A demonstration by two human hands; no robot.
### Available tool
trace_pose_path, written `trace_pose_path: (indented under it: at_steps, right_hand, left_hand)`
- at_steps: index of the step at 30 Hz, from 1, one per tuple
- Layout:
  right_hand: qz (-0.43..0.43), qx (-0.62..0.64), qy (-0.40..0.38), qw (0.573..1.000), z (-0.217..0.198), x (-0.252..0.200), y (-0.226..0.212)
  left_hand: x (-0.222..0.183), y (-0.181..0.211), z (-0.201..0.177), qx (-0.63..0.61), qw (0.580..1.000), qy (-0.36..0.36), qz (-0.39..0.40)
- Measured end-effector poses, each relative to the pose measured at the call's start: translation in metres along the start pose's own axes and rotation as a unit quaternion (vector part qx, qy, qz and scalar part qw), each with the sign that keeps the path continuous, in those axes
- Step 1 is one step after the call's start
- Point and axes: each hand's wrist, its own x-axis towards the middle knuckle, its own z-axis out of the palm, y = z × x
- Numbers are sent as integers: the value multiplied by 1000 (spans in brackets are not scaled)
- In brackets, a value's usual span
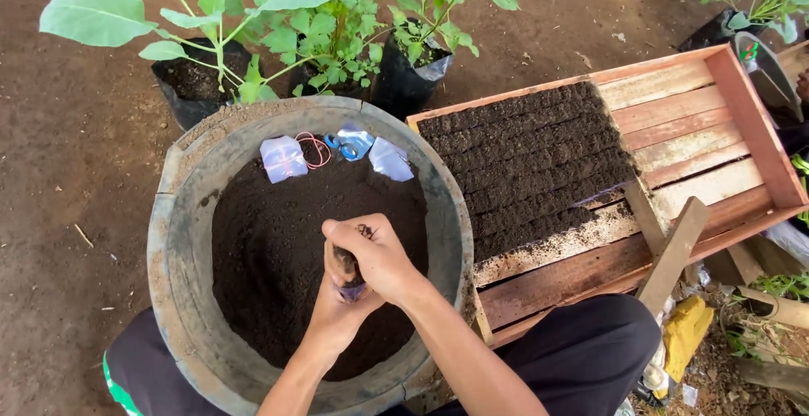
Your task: Preparing soil and small packets for planting, including using a small tool to poke holes in a seedling tray.
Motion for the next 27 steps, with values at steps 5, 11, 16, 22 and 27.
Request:
trace_pose_path:
  at_steps: [5, 11, 16, 22, 27]
  right_hand:
    - [-27, -93, 48, 994, -31, 2, 8]
    - [243, -498, 52, 831, -58, 6, -12]
    - [271, -788, -144, 533, -76, 8, 53]
    - [257, -783, -119, 554, -59, 39, 84]
    - [269, -767, -184, 552, -12, 44, 84]
  left_hand:
    - [10, -17, -7, -90, 987, 125, -39]
    - [0, 9, -15, -198, 969, 141, -54]
    - [5, 1, -21, -245, 955, 159, -57]
    - [7, 3, -24, -236, 945, 223, -42]
    - [11, 3, -28, -211, 941, 263, -13]
